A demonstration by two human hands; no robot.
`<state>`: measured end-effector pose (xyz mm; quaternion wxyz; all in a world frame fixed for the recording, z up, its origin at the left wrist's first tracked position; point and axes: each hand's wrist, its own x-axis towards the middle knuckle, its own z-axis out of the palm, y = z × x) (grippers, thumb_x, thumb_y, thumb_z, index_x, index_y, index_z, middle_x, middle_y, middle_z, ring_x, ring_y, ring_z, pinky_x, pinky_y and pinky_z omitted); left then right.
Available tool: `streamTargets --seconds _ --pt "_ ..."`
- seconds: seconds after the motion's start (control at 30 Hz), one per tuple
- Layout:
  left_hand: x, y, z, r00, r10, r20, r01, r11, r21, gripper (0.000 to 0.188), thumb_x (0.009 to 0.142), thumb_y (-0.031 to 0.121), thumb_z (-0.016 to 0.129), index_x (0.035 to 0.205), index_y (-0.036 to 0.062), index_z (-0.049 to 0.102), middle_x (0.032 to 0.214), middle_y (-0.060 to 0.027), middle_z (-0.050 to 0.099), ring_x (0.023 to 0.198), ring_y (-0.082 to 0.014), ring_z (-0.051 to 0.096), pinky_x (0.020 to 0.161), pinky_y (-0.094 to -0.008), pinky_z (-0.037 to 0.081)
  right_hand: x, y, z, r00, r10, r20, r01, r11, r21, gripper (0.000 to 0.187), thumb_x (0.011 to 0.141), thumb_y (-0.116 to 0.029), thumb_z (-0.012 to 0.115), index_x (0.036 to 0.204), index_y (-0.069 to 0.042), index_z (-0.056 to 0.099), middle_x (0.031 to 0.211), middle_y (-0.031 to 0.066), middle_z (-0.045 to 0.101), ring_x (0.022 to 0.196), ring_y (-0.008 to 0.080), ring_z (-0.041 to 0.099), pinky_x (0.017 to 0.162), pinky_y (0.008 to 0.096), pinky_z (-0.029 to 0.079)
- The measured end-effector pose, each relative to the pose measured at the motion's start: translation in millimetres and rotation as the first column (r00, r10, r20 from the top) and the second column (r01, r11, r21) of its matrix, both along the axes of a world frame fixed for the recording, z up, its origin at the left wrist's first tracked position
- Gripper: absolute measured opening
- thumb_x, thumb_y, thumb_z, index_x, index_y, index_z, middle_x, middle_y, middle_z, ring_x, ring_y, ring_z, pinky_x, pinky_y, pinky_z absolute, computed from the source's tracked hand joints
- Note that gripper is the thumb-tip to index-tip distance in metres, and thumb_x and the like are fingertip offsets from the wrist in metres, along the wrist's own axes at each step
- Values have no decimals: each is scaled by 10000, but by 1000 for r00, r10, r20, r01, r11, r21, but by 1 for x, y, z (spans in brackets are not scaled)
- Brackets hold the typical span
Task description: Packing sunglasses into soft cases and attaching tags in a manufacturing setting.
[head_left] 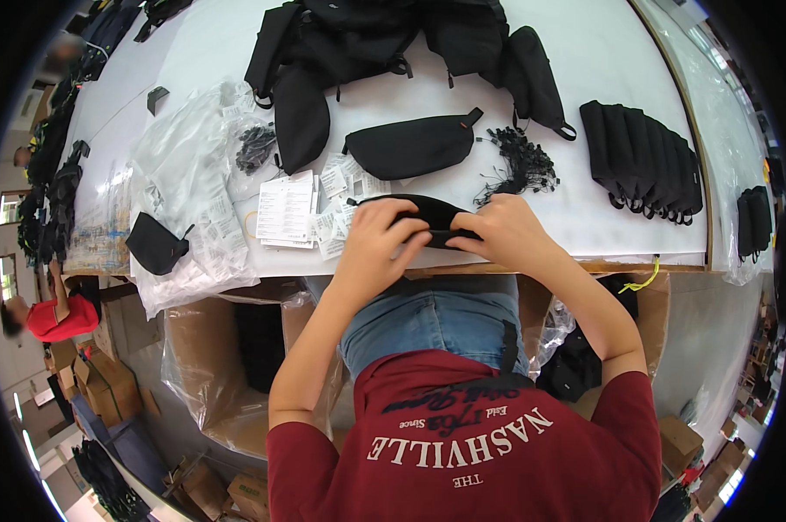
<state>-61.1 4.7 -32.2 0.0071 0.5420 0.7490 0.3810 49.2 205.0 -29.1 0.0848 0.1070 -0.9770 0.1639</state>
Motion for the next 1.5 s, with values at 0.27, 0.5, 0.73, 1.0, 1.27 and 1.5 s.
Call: streamTargets --seconds 0.27,0.5,0.73,1.0,1.27,1.5 --pt "-33 -44 -37 832 553 31 -545 828 -132 281 813 198 674 1064 91 605 1068 -71 573 1056 -272 475 939 -399 321 -2 4 4 999 -34 41 38 995 -91 211 743 -327 738 757 -125 681 513 60 540 492 245 517 562 327 432" --pt "-37 -43 -49 847 514 -134 -531 823 -201 363 727 231 751 1036 109 605 1114 -47 549 1117 -284 427 973 -430 261 -1 4 2 998 -50 42 55 990 -133 229 760 -334 725 765 -108 695 517 68 553 490 255 539 574 333 442" --pt "-47 -42 -43 906 418 -67 -419 866 -273 352 705 205 760 1011 116 609 1001 -29 573 1021 -244 470 934 -401 278 2 3 7 994 -75 81 85 987 -134 231 767 -332 723 761 -103 696 510 76 555 492 257 549 576 335 444" --pt "-50 -34 -34 859 513 4 -504 845 -178 291 716 160 748 981 115 635 853 -6 592 884 -212 513 880 -355 310 2 2 2 996 -59 64 68 985 -156 233 755 -343 730 745 -111 707 520 71 561 492 258 545 572 339 443" --pt "-9 -2 10 973 227 -39 -223 971 89 207 752 55 711 944 126 680 894 -2 655 946 -202 556 902 -343 326 0 0 5 996 -56 72 66 989 -134 224 746 -339 732 744 -116 711 519 62 560 482 258 521 572 344 442" --pt "-2 -5 2 988 101 -121 -113 989 -99 163 804 180 671 964 151 679 951 13 646 1116 -237 514 1032 -455 226 2 -2 5 998 -56 33 59 992 -113 211 737 -322 741 732 -115 701 509 59 557 482 242 544 569 332 444"
